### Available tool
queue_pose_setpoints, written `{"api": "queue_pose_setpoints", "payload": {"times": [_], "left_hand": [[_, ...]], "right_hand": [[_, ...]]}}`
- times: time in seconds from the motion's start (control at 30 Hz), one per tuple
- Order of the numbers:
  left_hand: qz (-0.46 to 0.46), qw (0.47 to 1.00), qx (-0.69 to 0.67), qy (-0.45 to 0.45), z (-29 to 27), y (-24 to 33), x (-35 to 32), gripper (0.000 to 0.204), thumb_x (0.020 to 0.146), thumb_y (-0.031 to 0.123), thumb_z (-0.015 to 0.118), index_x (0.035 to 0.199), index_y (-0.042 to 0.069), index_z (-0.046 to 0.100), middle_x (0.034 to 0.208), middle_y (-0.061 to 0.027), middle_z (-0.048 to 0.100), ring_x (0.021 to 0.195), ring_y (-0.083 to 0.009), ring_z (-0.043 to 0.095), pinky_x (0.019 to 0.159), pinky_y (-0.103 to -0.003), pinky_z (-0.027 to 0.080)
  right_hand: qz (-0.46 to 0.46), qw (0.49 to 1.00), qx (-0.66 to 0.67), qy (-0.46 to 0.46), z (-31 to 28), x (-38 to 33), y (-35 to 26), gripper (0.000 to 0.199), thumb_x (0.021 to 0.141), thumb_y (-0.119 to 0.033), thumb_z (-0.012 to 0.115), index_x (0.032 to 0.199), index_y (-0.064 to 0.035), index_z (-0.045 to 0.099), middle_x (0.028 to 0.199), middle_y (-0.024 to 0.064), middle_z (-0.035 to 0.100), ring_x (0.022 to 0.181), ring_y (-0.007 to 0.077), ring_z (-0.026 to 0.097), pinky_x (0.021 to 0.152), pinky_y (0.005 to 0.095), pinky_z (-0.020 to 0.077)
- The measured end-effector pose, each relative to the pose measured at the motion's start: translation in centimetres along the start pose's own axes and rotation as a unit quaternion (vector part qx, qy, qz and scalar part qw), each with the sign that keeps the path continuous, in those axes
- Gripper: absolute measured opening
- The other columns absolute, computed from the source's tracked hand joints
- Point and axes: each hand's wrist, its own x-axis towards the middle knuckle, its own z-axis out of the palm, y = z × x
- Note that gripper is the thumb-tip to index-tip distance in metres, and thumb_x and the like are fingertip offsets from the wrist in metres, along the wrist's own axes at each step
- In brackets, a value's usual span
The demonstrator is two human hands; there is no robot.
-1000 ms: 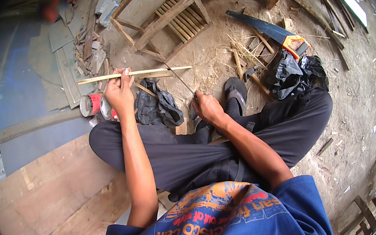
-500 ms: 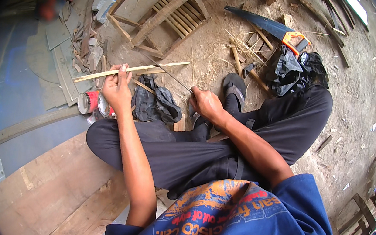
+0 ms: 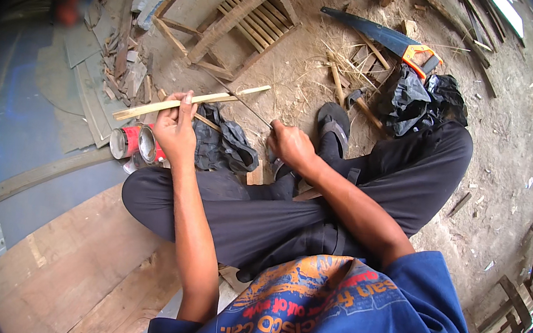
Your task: The person hammers thin wooden slats into the frame of a wooden chair, then uses a knife to shave and shape a separate wooden stick. The person places the shaped stick into the chair frame and uses a hand saw to trim the slats flush with the frame.
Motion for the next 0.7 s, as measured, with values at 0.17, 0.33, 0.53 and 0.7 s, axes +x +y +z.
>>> {"api": "queue_pose_setpoints", "payload": {"times": [0.17, 0.33, 0.53, 0.7], "left_hand": [[0.001, 1.0, 0.01, -0.03, -0.5, 0.1, -0.2, 0.019, 0.095, 0.004, 0.064, 0.11, -0.006, 0.06, 0.111, -0.0162, 0.068, 0.107, -0.0228, 0.068, 0.089, -0.038, 0.059], [-0.001, 0.999, 0.001, -0.035, 0.6, 0.5, -1.2, 0.016, 0.096, 0.005, 0.066, 0.107, -0.006, 0.063, 0.107, -0.0121, 0.069, 0.098, -0.0126, 0.065, 0.081, -0.025, 0.056], [0.008, 0.999, 0.005, -0.048, 1.2, 0.7, -1.3, 0.014, 0.095, 0.005, 0.066, 0.105, -0.005, 0.064, 0.107, -0.0099, 0.069, 0.096, -0.0119, 0.065, 0.081, -0.026, 0.056], [0.013, 0.999, 0.008, -0.042, 1.3, 0.8, -1.1, 0.012, 0.096, 0.003, 0.064, 0.105, -0.006, 0.063, 0.106, -0.0103, 0.069, 0.097, -0.0125, 0.065, 0.081, -0.026, 0.057]], "right_hand": [[-0.09, 0.994, 0.046, 0.031, -0.1, -0.9, -1.6, 0.021, 0.089, -0.021, 0.06, 0.097, -0.0025, 0.053, 0.077, 0.0259, 0.066, 0.074, 0.0469, 0.065, 0.066, 0.0554, 0.0524], [-0.027, 0.999, 0.01, 0.014, 0.1, 0.2, 0.5, 0.022, 0.088, -0.021, 0.062, 0.1, -0.0039, 0.054, 0.072, 0.0271, 0.064, 0.071, 0.0459, 0.066, 0.065, 0.0556, 0.0529], [0.016, 1.0, -0.01, 0.001, 1.0, 0.7, 1.3, 0.026, 0.089, -0.023, 0.061, 0.104, -0.0029, 0.055, 0.074, 0.0265, 0.066, 0.072, 0.0468, 0.066, 0.064, 0.0556, 0.053], [-0.085, 0.992, 0.084, 0.032, -0.7, -0.1, -1.1, 0.025, 0.089, -0.022, 0.062, 0.102, -0.0009, 0.056, 0.076, 0.0266, 0.065, 0.078, 0.0464, 0.066, 0.071, 0.0547, 0.0528]]}}
